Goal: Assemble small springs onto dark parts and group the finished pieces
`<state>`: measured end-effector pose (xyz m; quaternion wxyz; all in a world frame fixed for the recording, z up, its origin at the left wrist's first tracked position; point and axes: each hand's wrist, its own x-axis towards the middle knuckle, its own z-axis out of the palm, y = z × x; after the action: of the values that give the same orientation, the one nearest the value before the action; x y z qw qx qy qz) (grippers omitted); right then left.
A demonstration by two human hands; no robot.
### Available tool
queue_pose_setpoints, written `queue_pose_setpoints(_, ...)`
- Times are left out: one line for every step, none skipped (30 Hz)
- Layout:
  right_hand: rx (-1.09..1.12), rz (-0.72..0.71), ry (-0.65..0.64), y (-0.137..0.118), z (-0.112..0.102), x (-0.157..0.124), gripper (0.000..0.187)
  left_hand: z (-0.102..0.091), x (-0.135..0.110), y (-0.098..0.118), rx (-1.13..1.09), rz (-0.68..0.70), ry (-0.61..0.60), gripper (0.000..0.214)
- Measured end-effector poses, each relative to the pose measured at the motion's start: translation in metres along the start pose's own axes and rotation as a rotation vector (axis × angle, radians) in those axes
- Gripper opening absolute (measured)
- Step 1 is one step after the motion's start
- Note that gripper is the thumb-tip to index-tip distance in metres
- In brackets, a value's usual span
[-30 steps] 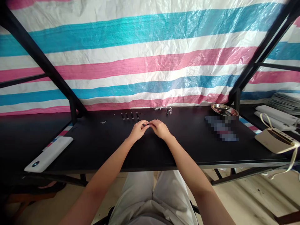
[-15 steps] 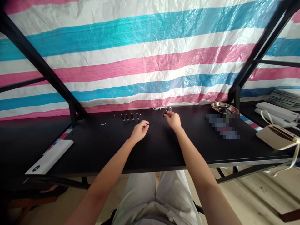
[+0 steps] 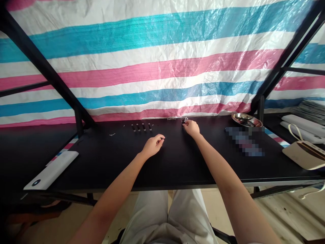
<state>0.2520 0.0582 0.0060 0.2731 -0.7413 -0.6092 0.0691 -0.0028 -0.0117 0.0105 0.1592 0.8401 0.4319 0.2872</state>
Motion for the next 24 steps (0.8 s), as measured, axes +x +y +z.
queue_pose_setpoints(-0.015,0.0,-0.002,-0.001,0.001,0.001,0.016,0.0,0.0,0.001,0.001,0.003,-0.001,0.02)
queue_pose_setpoints(-0.03,0.0,-0.007,-0.002,0.001,0.003,0.016,0.0,0.0,0.001,0.002,0.006,-0.003,0.02)
queue_pose_setpoints(-0.044,0.001,-0.013,-0.003,0.003,0.004,0.016,-0.001,0.0,0.002,0.003,0.008,-0.004,0.02)
queue_pose_setpoints(-0.058,0.003,-0.019,-0.003,0.004,0.005,0.016,-0.001,0.0,0.002,0.004,0.009,-0.005,0.02)
queue_pose_setpoints(-0.069,0.004,-0.026,-0.003,0.006,0.006,0.016,-0.001,-0.001,0.003,0.005,0.009,-0.006,0.021)
queue_pose_setpoints(-0.077,0.006,-0.031,-0.003,0.007,0.006,0.016,-0.001,-0.001,0.003,0.006,0.009,-0.006,0.021)
queue_pose_setpoints(-0.083,0.007,-0.036,-0.003,0.008,0.007,0.017,-0.002,-0.001,0.003,0.006,0.011,-0.006,0.021)
queue_pose_setpoints(-0.086,0.008,-0.038,-0.002,0.009,0.007,0.017,-0.002,-0.001,0.003,0.006,0.014,-0.004,0.021)
queue_pose_setpoints(-0.09,0.009,-0.039,-0.002,0.01,0.008,0.017,-0.002,-0.001,0.003,0.006,0.017,-0.002,0.021)
queue_pose_setpoints(-0.092,0.008,-0.041,-0.002,0.01,0.008,0.017,-0.001,-0.001,0.002,0.006,0.021,0.001,0.021)
queue_pose_setpoints(-0.095,0.007,-0.043,-0.003,0.009,0.008,0.017,-0.001,-0.001,0.002,0.006,0.024,0.004,0.021)
queue_pose_setpoints(-0.097,0.005,-0.047,-0.003,0.008,0.007,0.016,-0.001,-0.001,0.001,0.006,0.026,0.004,0.021)
queue_pose_setpoints(-0.099,0.002,-0.052,-0.003,0.007,0.007,0.016,-0.001,-0.001,0.001,0.007,0.025,0.004,0.021)
queue_pose_setpoints(-0.1,0.0,-0.06,-0.004,0.006,0.007,0.016,-0.001,-0.001,0.001,0.008,0.022,0.002,0.021)
queue_pose_setpoints(-0.099,-0.002,-0.071,-0.004,0.005,0.006,0.015,-0.001,-0.001,0.001,0.008,0.016,-0.001,0.021)
queue_pose_setpoints(-0.095,0.0,-0.085,-0.003,0.003,0.006,0.015,-0.001,-0.001,0.001,0.008,0.011,-0.004,0.021)
queue_pose_setpoints(-0.087,0.004,-0.101,-0.003,0.002,0.006,0.014,-0.001,-0.001,0.001,0.008,0.007,-0.006,0.021)
queue_pose_setpoints(-0.075,0.008,-0.116,-0.002,0.001,0.006,0.012,-0.001,-0.001,0.001,0.008,0.004,-0.008,0.021)
queue_pose_setpoints(-0.06,0.013,-0.13,0.0,0.0,0.007,0.011,-0.001,-0.001,0.001,0.007,0.004,-0.009,0.021)
queue_pose_setpoints(-0.046,0.018,-0.143,0.001,0.0,0.008,0.008,-0.001,-0.001,0.002,0.007,0.007,-0.012,0.021)
queue_pose_setpoints(-0.031,0.024,-0.153,0.003,-0.001,0.009,0.007,-0.001,-0.001,0.002,0.006,0.009,-0.014,0.021)
queue_pose_setpoints(-0.017,0.03,-0.159,0.005,-0.001,0.01,0.007,-0.001,-0.001,0.002,0.007,0.012,-0.014,0.021)
queue_pose_setpoints(-0.007,0.038,-0.16,0.007,-0.002,0.011,0.009,-0.001,-0.001,0.002,0.008,0.013,-0.015,0.021)
queue_pose_setpoints(0.001,0.05,-0.154,0.009,-0.002,0.011,0.01,-0.001,-0.001,0.001,0.009,0.014,-0.017,0.021)
